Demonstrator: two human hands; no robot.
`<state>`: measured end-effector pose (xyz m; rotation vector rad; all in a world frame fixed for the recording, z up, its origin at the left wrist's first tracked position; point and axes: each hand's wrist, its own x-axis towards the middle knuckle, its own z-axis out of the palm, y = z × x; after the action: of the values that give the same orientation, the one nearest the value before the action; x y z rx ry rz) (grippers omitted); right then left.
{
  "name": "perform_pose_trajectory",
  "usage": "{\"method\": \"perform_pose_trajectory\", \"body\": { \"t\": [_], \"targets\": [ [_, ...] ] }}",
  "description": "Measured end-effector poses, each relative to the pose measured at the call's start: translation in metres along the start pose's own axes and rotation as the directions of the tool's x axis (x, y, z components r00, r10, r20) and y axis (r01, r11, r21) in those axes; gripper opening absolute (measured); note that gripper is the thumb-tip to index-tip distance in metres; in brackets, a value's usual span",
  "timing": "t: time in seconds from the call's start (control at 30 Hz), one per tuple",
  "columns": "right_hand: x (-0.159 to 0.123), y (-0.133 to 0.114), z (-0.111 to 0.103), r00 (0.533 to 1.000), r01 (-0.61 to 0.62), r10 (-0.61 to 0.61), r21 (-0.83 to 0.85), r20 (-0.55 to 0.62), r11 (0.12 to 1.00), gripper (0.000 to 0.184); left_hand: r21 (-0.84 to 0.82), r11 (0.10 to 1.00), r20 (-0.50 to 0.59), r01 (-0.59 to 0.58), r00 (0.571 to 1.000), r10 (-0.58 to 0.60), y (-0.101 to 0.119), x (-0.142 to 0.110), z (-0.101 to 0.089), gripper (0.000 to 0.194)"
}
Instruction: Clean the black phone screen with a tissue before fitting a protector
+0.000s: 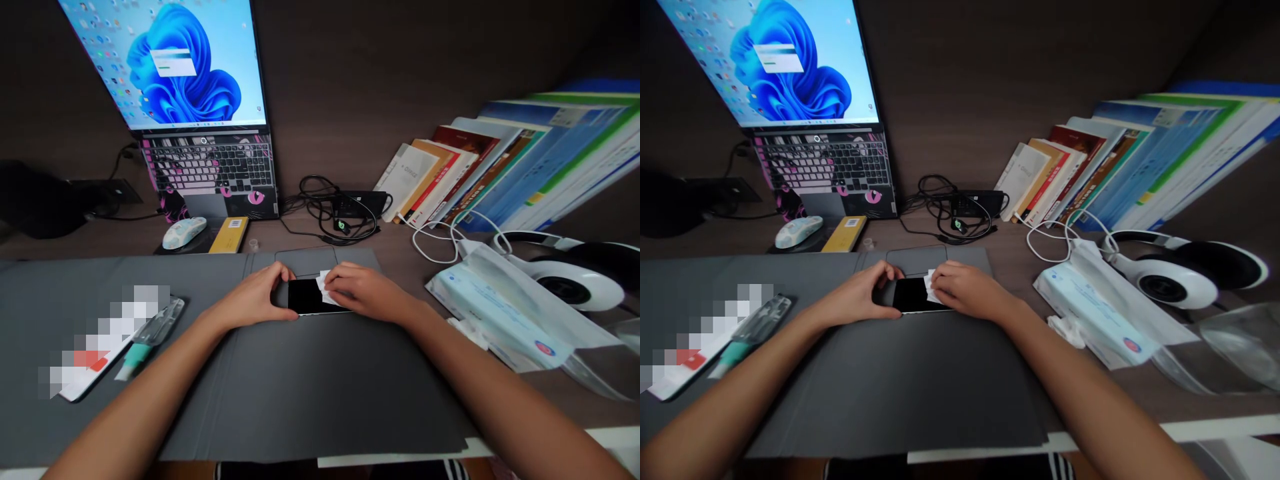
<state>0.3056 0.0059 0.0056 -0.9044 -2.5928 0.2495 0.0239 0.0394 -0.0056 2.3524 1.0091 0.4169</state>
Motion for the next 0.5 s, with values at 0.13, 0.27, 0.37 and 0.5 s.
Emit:
{"method": "perform_pose_trajectory", "body": {
  "t": [0.13,0.27,0.37,0.5],
  "targets": [
    [0.002,-0.002,0.005,1.000,-0.002,0.003,0.036,-0.025,0.999,0.022,0.035,0.999,-0.007,-0.002,1.000,0.002,0.000,-0.001,-0.001,0.067],
    [0.002,-0.001,0.006,1.000,0.002,0.000,0.045,-0.030,0.999,0.022,0.061,0.997,-0.006,-0.042,0.999,0.042,-0.002,0.000,0.000,0.069],
    [-0.004,0.003,0.003,1.000,0.011,-0.010,0.061,-0.015,0.998,0.021,0.062,0.997,-0.007,-0.054,0.999,0.054,-0.004,0.001,0.001,0.065],
    [-0.017,0.011,-0.006,1.000,-0.007,0.007,0.086,-0.001,0.996,0.022,0.033,0.997,0.003,-0.063,0.998,0.063,-0.006,0.003,0.001,0.068]
  ]
}}
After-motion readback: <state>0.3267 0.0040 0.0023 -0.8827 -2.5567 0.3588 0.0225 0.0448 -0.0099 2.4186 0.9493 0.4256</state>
